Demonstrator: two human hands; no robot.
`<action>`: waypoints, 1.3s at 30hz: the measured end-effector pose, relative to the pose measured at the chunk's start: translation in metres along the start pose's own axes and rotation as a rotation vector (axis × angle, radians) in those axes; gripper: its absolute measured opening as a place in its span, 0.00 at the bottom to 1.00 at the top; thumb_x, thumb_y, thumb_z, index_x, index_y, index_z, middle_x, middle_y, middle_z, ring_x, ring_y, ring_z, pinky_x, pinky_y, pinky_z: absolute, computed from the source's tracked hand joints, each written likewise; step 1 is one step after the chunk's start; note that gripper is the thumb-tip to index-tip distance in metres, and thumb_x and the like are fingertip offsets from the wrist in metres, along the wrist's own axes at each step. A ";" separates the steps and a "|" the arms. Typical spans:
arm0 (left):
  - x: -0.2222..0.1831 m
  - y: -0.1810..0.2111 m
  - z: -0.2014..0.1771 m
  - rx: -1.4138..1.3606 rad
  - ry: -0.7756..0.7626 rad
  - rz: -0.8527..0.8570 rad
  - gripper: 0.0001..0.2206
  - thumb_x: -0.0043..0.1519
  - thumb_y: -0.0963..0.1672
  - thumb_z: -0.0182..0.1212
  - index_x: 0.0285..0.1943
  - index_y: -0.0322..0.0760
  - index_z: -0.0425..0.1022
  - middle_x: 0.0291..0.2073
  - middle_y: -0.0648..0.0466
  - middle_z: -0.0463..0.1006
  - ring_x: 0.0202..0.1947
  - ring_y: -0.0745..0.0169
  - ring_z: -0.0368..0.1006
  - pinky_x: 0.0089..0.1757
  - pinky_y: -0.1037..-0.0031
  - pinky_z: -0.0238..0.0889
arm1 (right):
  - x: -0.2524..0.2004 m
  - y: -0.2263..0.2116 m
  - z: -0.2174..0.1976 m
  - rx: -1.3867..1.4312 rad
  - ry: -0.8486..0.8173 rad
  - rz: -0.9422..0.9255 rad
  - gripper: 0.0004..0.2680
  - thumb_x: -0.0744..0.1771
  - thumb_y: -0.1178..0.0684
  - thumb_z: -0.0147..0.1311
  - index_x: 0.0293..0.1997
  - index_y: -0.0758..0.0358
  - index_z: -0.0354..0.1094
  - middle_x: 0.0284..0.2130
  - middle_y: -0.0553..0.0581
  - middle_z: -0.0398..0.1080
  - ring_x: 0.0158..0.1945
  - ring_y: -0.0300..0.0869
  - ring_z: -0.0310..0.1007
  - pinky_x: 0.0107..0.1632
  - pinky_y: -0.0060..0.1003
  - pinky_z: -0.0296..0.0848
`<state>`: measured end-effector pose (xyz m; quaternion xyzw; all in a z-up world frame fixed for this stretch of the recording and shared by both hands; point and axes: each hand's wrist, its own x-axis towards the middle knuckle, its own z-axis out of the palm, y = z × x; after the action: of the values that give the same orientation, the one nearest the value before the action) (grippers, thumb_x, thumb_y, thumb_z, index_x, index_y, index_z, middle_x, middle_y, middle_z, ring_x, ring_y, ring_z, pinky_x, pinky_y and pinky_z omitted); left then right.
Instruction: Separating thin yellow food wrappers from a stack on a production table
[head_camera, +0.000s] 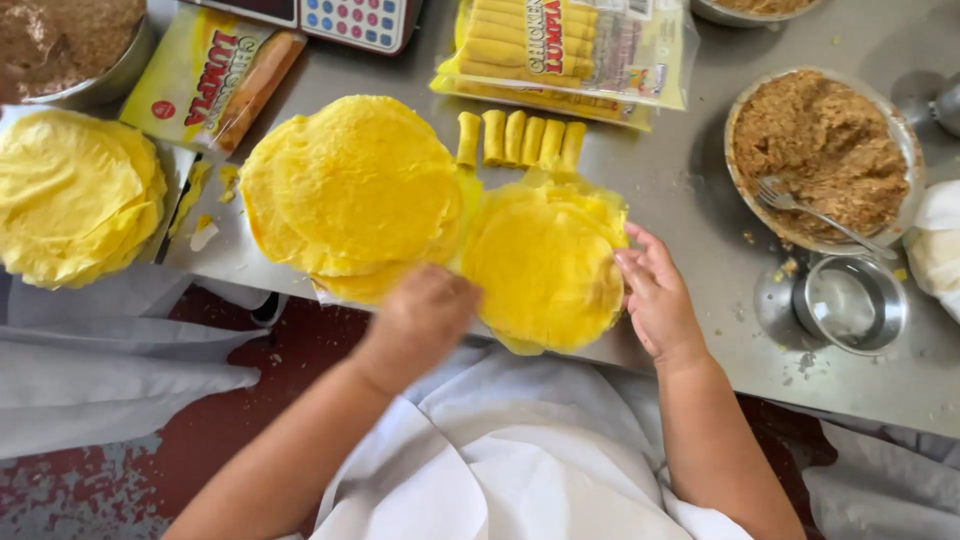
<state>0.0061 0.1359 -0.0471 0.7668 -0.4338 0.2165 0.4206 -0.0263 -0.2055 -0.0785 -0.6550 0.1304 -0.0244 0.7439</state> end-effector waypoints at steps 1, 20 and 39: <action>0.008 -0.007 -0.020 0.003 -0.001 -0.008 0.06 0.66 0.44 0.58 0.40 0.43 0.80 0.36 0.53 0.75 0.41 0.48 0.74 0.40 0.63 0.68 | -0.002 -0.003 0.002 0.000 -0.006 0.007 0.18 0.73 0.58 0.46 0.75 0.59 0.54 0.50 0.60 0.69 0.50 0.53 0.78 0.46 0.50 0.83; 0.063 -0.028 -0.060 -0.431 0.190 -0.799 0.09 0.62 0.40 0.70 0.49 0.39 0.77 0.28 0.60 0.76 0.28 0.75 0.73 0.32 0.83 0.68 | -0.045 -0.084 0.096 -0.604 -0.026 -0.664 0.13 0.69 0.64 0.57 0.61 0.64 0.73 0.51 0.61 0.74 0.52 0.49 0.76 0.51 0.38 0.79; 0.040 0.031 0.122 -1.065 0.171 -1.013 0.04 0.65 0.38 0.68 0.44 0.27 0.82 0.30 0.44 0.83 0.28 0.61 0.82 0.38 0.72 0.80 | -0.073 -0.028 0.066 -0.386 0.018 -0.567 0.23 0.65 0.67 0.63 0.69 0.72 0.63 0.56 0.64 0.67 0.58 0.49 0.74 0.57 0.40 0.78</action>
<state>-0.0025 0.0068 -0.0723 0.5458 -0.0387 -0.1852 0.8163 -0.0777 -0.1299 -0.0325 -0.7936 -0.0482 -0.2110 0.5686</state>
